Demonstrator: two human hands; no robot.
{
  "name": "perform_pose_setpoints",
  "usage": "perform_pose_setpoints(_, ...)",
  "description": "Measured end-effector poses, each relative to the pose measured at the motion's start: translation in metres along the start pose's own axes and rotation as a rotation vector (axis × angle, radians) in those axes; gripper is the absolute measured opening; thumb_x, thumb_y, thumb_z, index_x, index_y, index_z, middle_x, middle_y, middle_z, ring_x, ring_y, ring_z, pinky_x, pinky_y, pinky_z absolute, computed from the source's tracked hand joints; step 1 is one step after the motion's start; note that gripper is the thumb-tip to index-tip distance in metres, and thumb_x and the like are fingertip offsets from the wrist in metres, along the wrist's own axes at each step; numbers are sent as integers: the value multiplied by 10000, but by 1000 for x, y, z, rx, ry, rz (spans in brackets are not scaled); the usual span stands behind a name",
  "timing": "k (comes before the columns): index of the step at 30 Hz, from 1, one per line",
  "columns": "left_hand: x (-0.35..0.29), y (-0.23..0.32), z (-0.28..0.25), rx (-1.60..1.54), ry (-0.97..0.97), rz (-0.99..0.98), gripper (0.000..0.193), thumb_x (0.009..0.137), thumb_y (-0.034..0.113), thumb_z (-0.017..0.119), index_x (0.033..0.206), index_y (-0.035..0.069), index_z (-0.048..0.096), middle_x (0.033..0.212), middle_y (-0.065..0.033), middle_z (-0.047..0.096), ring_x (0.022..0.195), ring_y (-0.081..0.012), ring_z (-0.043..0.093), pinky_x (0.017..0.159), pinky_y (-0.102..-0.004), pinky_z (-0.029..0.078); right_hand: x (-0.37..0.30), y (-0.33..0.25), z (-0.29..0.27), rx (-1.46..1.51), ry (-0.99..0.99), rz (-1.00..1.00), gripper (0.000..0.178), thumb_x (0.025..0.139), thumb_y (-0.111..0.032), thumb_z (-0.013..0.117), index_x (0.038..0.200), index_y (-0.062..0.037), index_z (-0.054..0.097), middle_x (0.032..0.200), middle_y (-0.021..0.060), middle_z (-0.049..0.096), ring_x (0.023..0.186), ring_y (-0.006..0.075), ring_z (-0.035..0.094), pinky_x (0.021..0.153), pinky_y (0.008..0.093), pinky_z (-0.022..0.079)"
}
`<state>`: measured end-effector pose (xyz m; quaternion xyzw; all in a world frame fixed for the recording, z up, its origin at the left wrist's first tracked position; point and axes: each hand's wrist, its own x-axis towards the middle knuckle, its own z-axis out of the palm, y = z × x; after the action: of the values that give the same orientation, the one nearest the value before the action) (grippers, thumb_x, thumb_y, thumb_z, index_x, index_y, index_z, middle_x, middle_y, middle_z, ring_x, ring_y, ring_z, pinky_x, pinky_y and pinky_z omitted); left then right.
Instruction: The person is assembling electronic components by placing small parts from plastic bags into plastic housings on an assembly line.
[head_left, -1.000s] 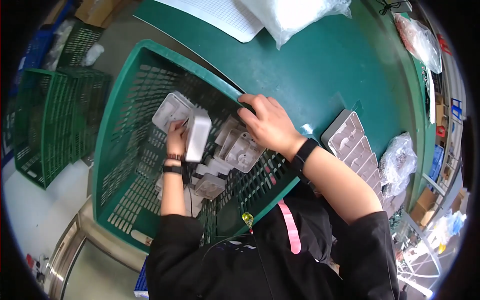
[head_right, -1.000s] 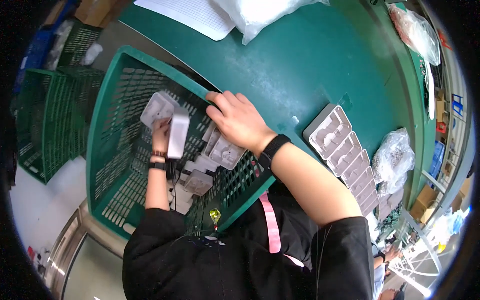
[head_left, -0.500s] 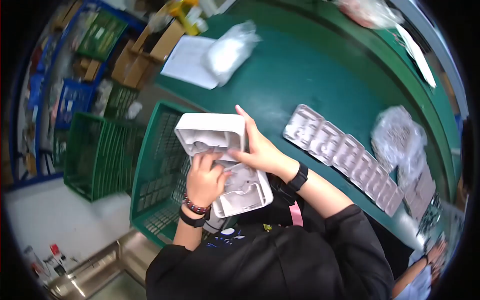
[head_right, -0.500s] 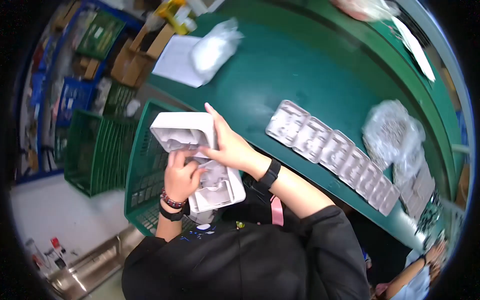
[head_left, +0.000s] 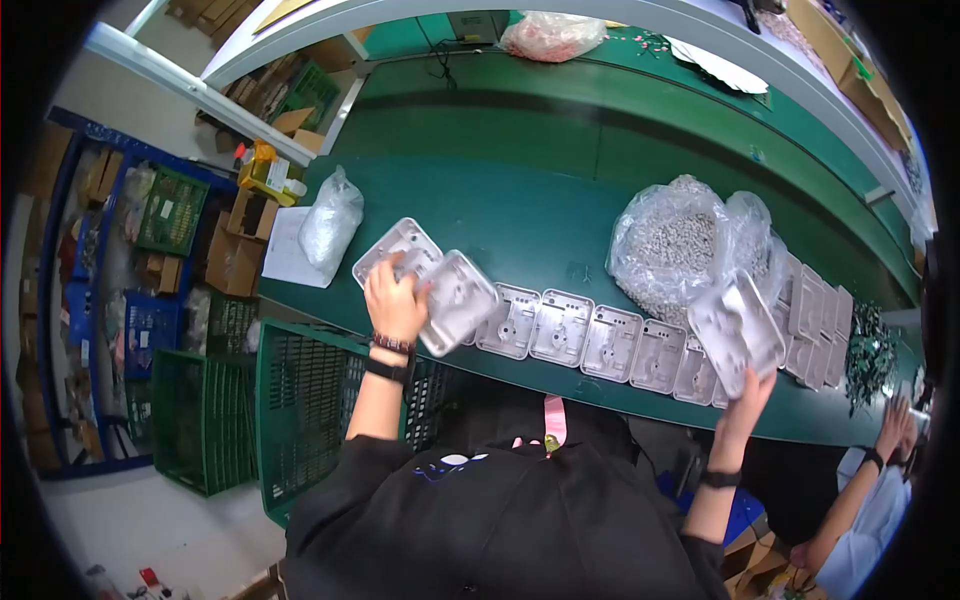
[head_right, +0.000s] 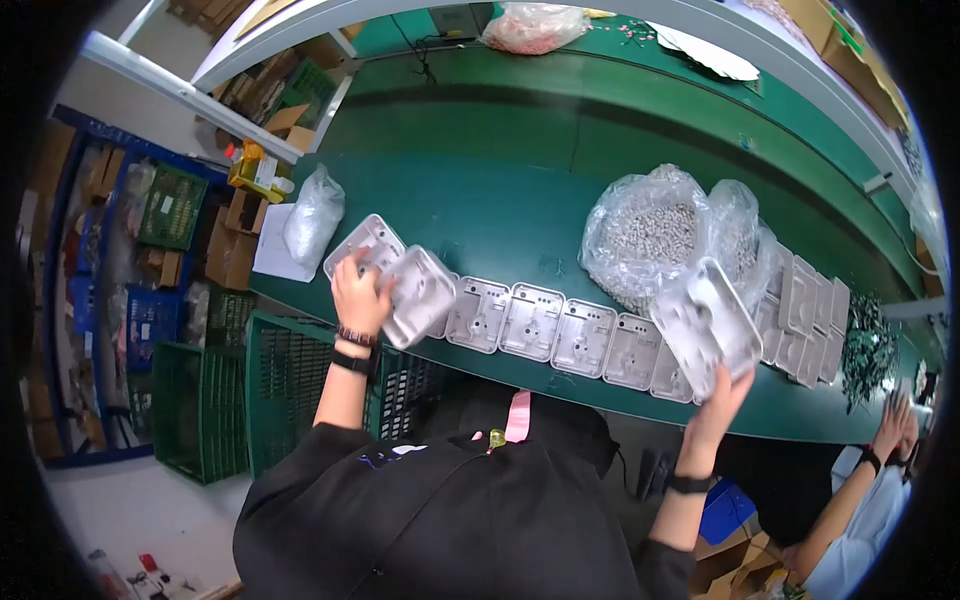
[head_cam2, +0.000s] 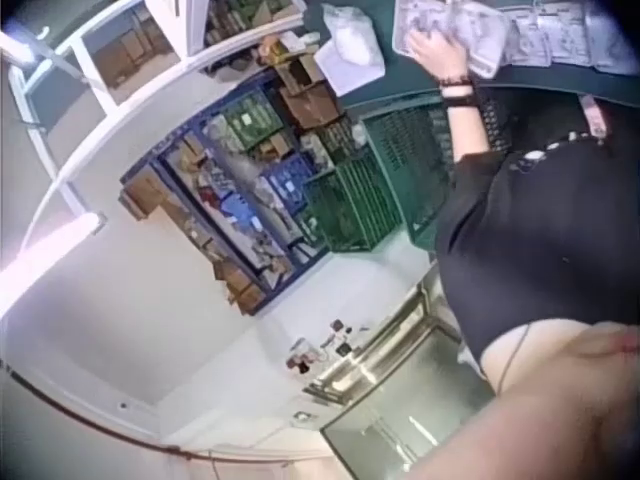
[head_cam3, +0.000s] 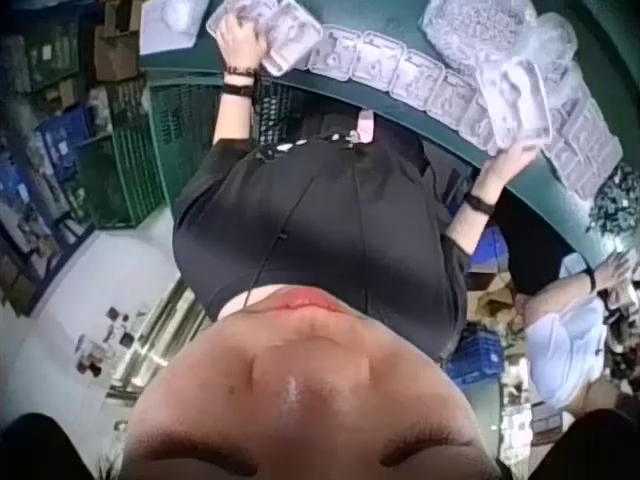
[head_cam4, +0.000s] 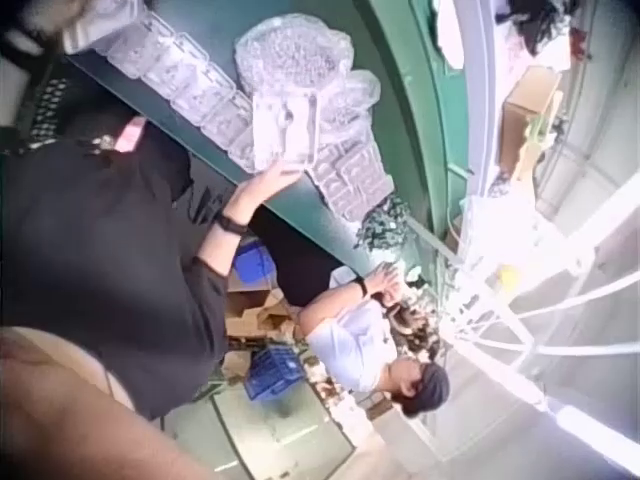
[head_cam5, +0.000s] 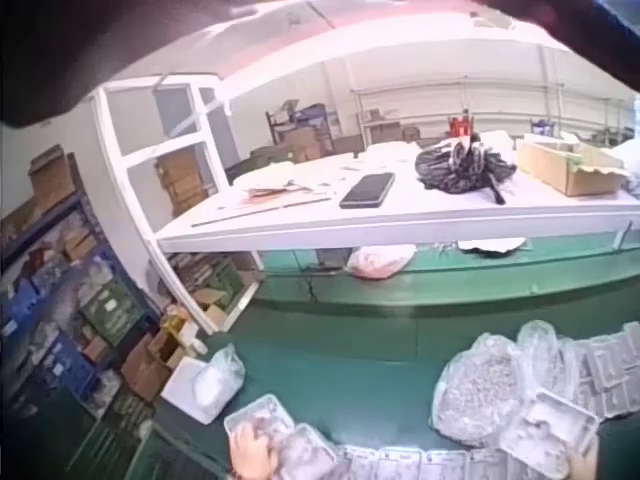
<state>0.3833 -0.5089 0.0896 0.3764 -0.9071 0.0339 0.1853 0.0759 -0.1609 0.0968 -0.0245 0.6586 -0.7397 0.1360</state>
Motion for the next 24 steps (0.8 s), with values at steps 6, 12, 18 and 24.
perform_pose_setpoints(6,8,-48,51,137,3,-408,253,615,206,699,816,64,642,1110,-93,470,1026,-292,423,834,-411,358,-49,44,-6,89,195,276,479,805,-71,496,1238,-2,303,1166,129,446,1044,207,476,866,307,402)
perform_pose_setpoints(12,-12,-77,80,177,-14,-510,283,596,226,718,823,74,645,1124,-96,452,1051,-296,407,846,-414,359,-70,42,69,32,-73,281,476,804,-77,502,1227,5,299,1153,133,454,1014,193,483,839,284,394)
perform_pose_setpoints(18,-13,-101,100,83,-3,-713,311,573,243,733,827,85,646,1138,-101,440,1069,-301,397,851,-433,365,-71,33,96,-229,-342,234,503,797,-51,502,1233,10,259,1108,137,488,971,164,492,811,257,389)
perform_pose_setpoints(24,60,-79,113,77,-16,-565,336,571,248,730,862,103,645,1148,-99,430,1083,-293,388,843,-448,366,-85,39,110,-216,-394,279,510,794,-33,506,1232,-2,246,1066,133,519,945,154,506,802,254,396)
